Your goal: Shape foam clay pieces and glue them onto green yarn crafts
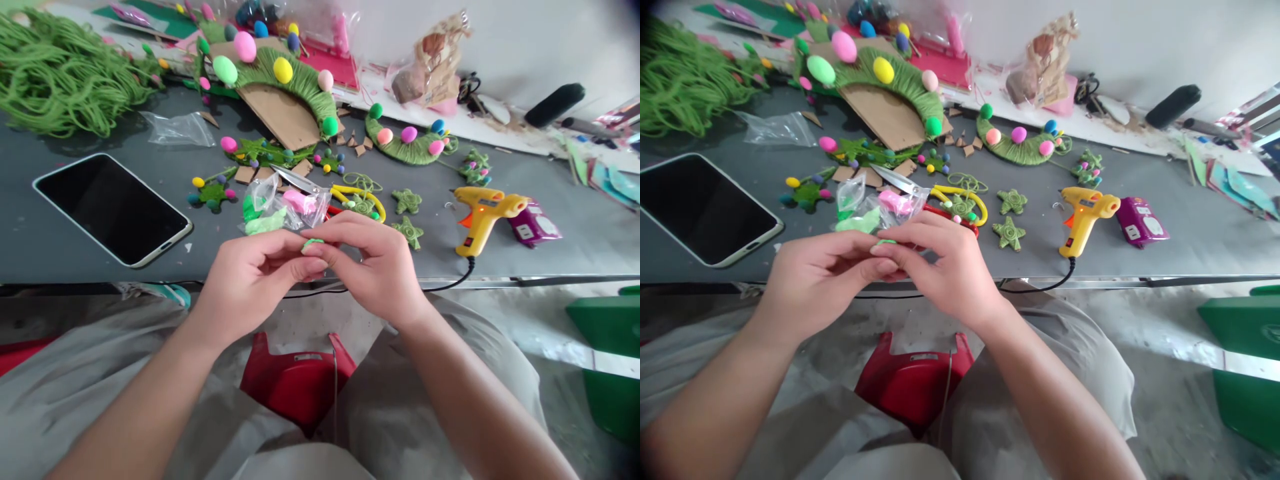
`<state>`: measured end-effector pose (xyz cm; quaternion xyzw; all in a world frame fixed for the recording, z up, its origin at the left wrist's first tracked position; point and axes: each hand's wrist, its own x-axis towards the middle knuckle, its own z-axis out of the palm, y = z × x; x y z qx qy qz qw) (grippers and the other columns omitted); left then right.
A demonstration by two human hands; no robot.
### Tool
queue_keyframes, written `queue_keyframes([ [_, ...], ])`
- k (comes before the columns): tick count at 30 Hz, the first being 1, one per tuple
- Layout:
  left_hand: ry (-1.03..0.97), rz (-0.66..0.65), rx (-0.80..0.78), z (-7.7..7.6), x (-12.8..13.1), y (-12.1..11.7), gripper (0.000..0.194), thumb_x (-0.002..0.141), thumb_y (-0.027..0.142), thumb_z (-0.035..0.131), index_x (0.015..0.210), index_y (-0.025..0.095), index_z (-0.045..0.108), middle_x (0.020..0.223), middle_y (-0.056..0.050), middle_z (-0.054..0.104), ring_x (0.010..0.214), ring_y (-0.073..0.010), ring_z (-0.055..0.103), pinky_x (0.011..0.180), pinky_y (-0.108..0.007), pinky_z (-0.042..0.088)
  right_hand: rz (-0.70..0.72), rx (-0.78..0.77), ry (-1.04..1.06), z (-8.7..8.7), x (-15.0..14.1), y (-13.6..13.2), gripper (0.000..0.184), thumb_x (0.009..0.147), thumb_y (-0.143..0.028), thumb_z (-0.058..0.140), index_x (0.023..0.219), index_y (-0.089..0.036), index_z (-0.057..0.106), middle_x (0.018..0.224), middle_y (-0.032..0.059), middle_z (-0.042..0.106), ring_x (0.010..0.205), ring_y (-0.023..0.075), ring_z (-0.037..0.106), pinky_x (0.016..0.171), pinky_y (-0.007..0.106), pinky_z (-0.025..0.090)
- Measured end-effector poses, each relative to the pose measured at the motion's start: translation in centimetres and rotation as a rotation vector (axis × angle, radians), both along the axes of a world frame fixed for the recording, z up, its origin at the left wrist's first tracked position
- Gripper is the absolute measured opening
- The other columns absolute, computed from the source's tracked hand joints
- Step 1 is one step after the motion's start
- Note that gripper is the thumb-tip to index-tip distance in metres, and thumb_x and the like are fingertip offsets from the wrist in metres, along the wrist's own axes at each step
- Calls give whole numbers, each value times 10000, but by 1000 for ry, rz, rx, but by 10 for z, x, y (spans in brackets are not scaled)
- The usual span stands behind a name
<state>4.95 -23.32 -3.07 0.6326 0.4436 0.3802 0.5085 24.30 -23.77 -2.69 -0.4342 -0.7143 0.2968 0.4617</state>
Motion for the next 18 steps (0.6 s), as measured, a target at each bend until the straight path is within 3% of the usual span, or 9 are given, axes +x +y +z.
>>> queue_keyframes([
  [3,69,62,80,1,0,0,168,954,374,781,845,249,808,773,28,810,704,-150,782,690,-216,667,-88,3,46,-1,4,3,111,955,-328,797,908,-230,821,863,5,786,814,147,705,742,290,596],
  [5,46,77,40,1,0,0,175,950,388,785,854,244,811,798,16,820,724,-161,793,719,-239,685,-139,-25,109,-2,7,5,163,927,-383,824,896,-223,814,841,-1,780,789,143,699,717,279,594],
  [7,-25,77,-28,-1,0,0,141,910,385,832,929,245,830,875,3,841,784,-178,813,765,-252,697,-142,-67,152,-3,10,6,196,910,-410,838,964,-222,826,905,9,796,818,147,716,737,283,604],
  [11,-106,32,-31,-5,0,0,271,837,318,906,1099,297,840,1038,18,854,899,-175,823,809,-215,685,-27,-85,75,-2,8,3,297,912,-367,843,1180,-240,812,1101,36,808,978,169,736,828,303,613],
  [14,-34,-4,-7,-4,-1,1,178,863,295,884,1037,311,848,977,42,849,855,-152,815,761,-182,672,12,-42,25,-1,3,0,158,957,-285,792,1103,-236,828,1058,31,809,1001,166,729,870,310,606],
  [16,-8,-2,-2,-2,-1,2,53,907,318,844,954,293,843,874,48,835,782,-136,804,728,-174,667,-5,-26,35,-1,2,1,70,965,-262,778,993,-235,836,962,20,802,912,157,721,826,308,602],
  [18,-19,9,-12,-1,-2,2,82,942,347,807,905,278,831,819,44,823,742,-128,797,730,-179,672,-54,-24,66,-1,4,2,75,951,-294,796,924,-233,831,882,11,787,837,153,704,761,300,591],
])
